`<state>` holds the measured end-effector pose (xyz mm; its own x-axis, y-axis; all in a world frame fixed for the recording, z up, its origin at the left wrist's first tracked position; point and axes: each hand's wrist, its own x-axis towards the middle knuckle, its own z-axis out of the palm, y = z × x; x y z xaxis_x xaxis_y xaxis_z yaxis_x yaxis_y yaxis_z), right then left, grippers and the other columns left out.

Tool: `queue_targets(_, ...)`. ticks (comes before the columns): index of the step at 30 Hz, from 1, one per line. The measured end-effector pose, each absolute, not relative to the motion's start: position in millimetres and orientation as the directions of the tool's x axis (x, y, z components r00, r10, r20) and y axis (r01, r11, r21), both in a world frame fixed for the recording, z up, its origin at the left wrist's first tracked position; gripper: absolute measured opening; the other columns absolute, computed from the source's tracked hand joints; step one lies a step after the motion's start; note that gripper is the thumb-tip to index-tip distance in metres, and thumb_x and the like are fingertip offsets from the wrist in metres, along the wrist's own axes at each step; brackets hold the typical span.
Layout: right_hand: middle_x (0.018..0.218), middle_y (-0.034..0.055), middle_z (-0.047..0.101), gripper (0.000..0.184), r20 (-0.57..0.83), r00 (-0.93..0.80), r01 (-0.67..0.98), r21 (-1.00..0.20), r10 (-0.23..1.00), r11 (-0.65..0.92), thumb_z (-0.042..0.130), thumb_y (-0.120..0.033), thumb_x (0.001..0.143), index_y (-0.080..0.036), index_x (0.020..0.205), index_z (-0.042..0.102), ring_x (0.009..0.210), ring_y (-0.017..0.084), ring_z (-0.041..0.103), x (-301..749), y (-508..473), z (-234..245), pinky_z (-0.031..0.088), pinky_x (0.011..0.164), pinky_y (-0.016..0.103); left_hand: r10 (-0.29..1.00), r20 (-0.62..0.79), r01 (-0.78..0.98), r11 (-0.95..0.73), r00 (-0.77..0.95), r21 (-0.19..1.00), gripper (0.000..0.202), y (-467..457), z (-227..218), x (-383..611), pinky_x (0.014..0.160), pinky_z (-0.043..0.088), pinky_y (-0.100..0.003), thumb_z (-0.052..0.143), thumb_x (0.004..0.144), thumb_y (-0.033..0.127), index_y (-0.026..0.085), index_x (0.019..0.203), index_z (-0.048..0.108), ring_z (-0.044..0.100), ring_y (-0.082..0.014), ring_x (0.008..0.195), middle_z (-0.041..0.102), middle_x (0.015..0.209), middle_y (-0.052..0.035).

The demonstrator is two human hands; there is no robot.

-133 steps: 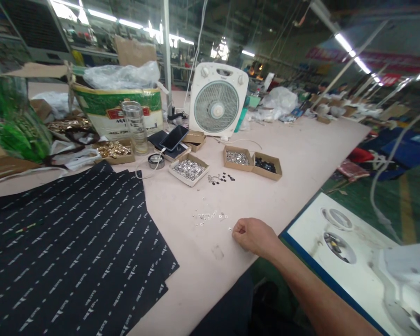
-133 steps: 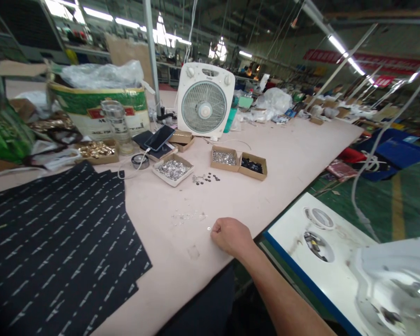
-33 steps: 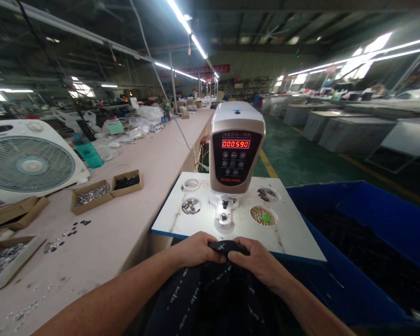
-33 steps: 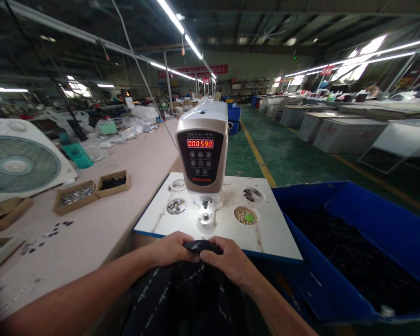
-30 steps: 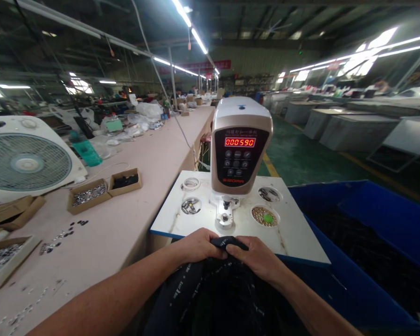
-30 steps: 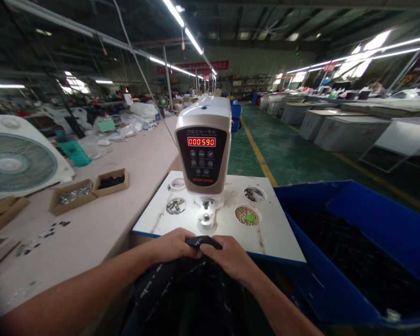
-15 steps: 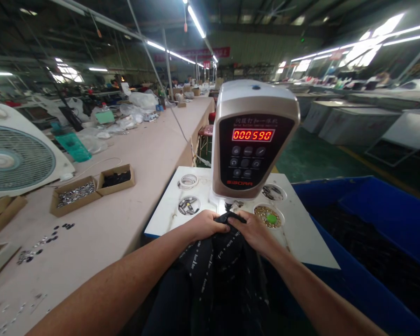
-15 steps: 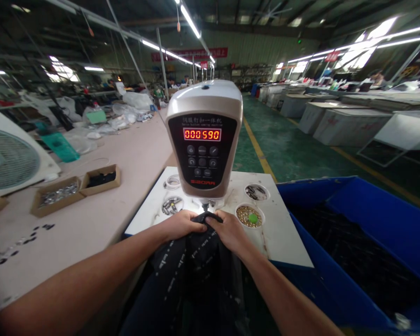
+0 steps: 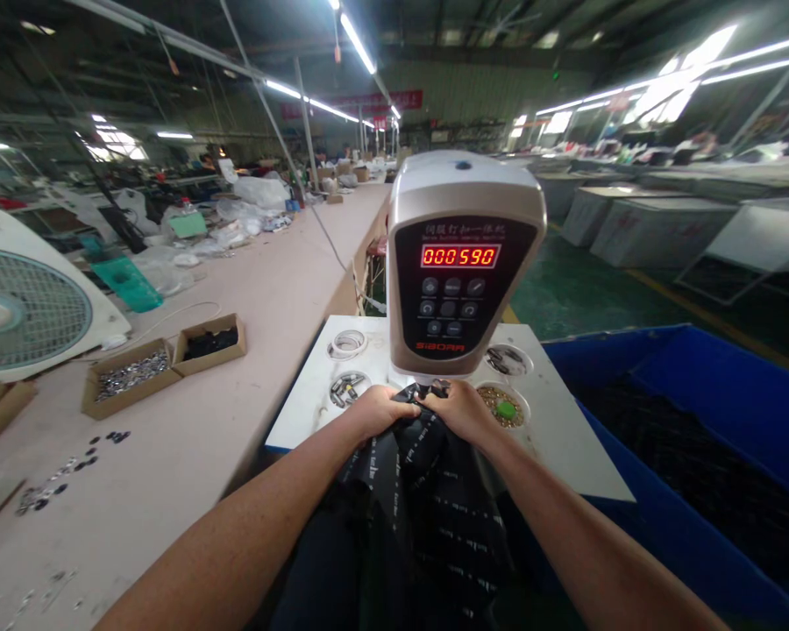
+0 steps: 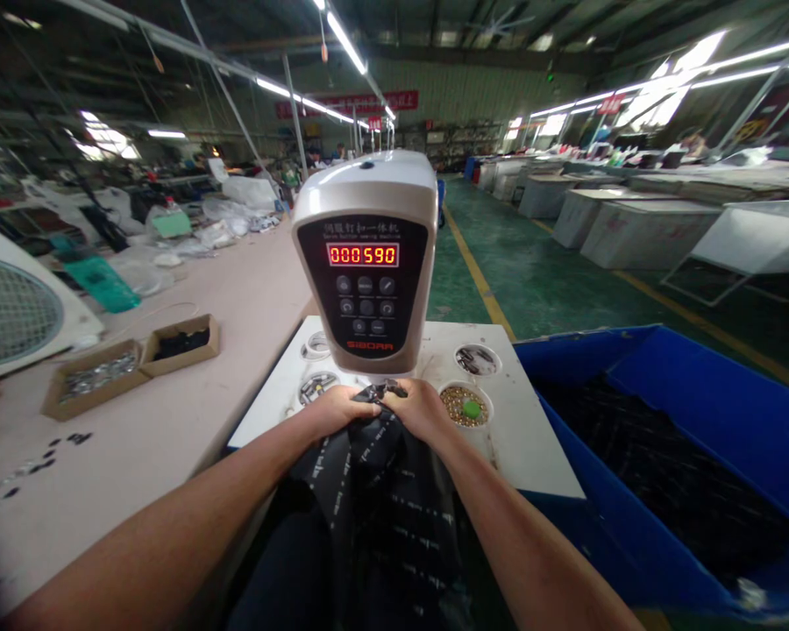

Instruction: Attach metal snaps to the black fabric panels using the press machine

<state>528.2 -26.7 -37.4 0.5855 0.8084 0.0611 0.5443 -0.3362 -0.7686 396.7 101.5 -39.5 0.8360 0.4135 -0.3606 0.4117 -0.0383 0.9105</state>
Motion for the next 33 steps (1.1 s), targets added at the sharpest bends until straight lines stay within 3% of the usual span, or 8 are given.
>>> queue_targets(8, 0.072, 0.0035, 0.07, 0.018, 0.095, 0.604, 0.599, -0.709, 0.791, -0.372, 0.059, -0.031, 0.081, -0.018, 0.069, 0.065, 0.074, 0.021, 0.063, 527.4, -27.1, -39.7, 0.035, 0.06, 0.026, 0.421, -0.37, 0.416, -0.018, 0.828, 0.909, 0.036, 107.5, -45.9, 400.4, 0.068, 0.046, -0.029, 0.078, 0.061, 0.044, 0.013, 0.078, 0.073, 0.06, -0.0179, 0.065, 0.069, 0.069, -0.0017)
queue_targets(14, 0.077, 0.0038, 0.074, 0.021, 0.106, 0.581, 0.616, -0.705, 0.807, -0.351, 0.059, -0.036, 0.085, -0.02, 0.076, 0.069, 0.078, 0.022, 0.066, 527.8, -28.7, -48.2, 0.037, 0.061, 0.026, 0.388, -0.38, 0.401, 0.029, 0.84, 0.916, 0.042, 107.4, -44.7, 396.0, 0.074, 0.049, -0.032, 0.077, 0.06, 0.047, 0.014, 0.085, 0.074, 0.065, -0.0207, 0.072, 0.074, 0.079, -0.0042)
queue_targets(21, 0.081, 0.0045, 0.076, 0.021, 0.097, 0.588, 0.6, -0.718, 0.803, -0.353, 0.061, -0.037, 0.085, -0.019, 0.079, 0.07, 0.08, 0.023, 0.068, 531.1, -28.1, -53.3, 0.039, 0.063, 0.027, 0.389, -0.361, 0.385, 0.019, 0.847, 0.923, 0.038, 108.8, -50.2, 391.9, 0.073, 0.048, -0.031, 0.076, 0.063, 0.044, 0.014, 0.086, 0.073, 0.065, -0.0207, 0.072, 0.074, 0.078, -0.0044)
queue_targets(27, 0.085, 0.005, 0.076, 0.016, 0.077, 0.575, 0.592, -0.726, 0.814, -0.35, 0.062, -0.033, 0.085, -0.019, 0.085, 0.07, 0.08, 0.022, 0.067, 532.1, -27.9, -52.2, 0.041, 0.065, 0.027, 0.504, -0.335, 0.394, -0.011, 0.796, 0.919, 0.028, 111.1, -58.4, 389.8, 0.068, 0.044, -0.027, 0.075, 0.065, 0.035, 0.015, 0.085, 0.07, 0.06, -0.0169, 0.068, 0.069, 0.073, -0.001)
queue_targets(33, 0.084, 0.0042, 0.075, 0.013, 0.054, 0.542, 0.586, -0.739, 0.838, -0.332, 0.062, -0.027, 0.084, -0.02, 0.088, 0.071, 0.081, 0.022, 0.067, 534.6, -28.3, -48.4, 0.043, 0.069, 0.027, 0.535, -0.344, 0.393, 0.024, 0.772, 0.919, 0.027, 107.7, -61.5, 393.3, 0.071, 0.046, -0.028, 0.074, 0.065, 0.029, 0.015, 0.087, 0.068, 0.062, -0.0175, 0.07, 0.07, 0.075, -0.0016)
